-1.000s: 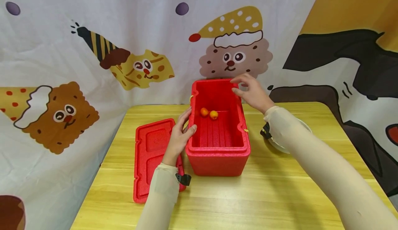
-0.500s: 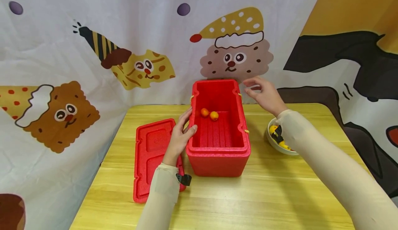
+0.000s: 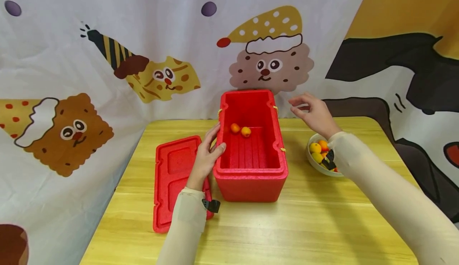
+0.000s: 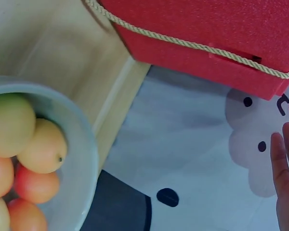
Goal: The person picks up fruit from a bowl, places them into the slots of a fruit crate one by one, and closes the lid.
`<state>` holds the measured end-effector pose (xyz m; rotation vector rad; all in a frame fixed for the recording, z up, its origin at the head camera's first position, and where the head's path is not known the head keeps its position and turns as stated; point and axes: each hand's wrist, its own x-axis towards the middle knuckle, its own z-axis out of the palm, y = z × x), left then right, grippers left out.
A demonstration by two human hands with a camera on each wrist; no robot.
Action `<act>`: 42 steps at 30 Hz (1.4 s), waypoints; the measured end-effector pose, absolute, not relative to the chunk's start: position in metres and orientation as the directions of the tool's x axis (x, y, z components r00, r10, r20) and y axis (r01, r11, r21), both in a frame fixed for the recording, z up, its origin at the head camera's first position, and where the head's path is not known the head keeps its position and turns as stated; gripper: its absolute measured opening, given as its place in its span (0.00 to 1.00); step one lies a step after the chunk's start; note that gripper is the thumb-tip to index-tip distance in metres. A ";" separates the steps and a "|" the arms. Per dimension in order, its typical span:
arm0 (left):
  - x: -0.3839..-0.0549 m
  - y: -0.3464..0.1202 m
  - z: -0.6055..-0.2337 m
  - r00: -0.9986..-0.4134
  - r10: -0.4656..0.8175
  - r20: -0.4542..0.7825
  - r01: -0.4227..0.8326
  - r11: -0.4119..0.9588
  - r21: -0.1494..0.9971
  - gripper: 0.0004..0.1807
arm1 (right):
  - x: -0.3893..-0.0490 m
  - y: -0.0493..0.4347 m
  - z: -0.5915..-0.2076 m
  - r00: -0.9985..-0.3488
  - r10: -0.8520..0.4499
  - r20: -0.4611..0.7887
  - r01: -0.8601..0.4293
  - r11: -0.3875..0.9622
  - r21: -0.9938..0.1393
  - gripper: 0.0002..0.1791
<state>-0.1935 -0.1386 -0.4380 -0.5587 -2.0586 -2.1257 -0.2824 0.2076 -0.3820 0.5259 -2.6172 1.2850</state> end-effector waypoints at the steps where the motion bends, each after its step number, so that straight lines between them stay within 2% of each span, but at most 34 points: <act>1: -0.193 -0.139 -0.438 -0.924 0.158 0.349 0.344 -0.058 0.937 0.31 | -0.282 0.208 -0.384 -0.924 -0.232 0.304 -0.383 0.568 -0.729 0.14; 11: -0.193 -0.138 -0.441 -0.924 0.148 0.352 0.347 -0.056 0.936 0.31 | -0.274 0.219 -0.402 -0.944 -0.227 0.240 -0.330 0.612 -0.719 0.13; 25: -0.193 -0.138 -0.440 -0.916 0.159 0.368 0.360 -0.075 0.930 0.31 | -0.260 0.243 -0.426 -0.966 -0.198 0.166 -0.253 0.603 -0.756 0.14; 42: -0.192 -0.140 -0.440 -0.918 0.164 0.360 0.351 -0.083 0.933 0.32 | -0.236 0.265 -0.464 -0.973 -0.182 0.141 -0.222 0.593 -0.774 0.15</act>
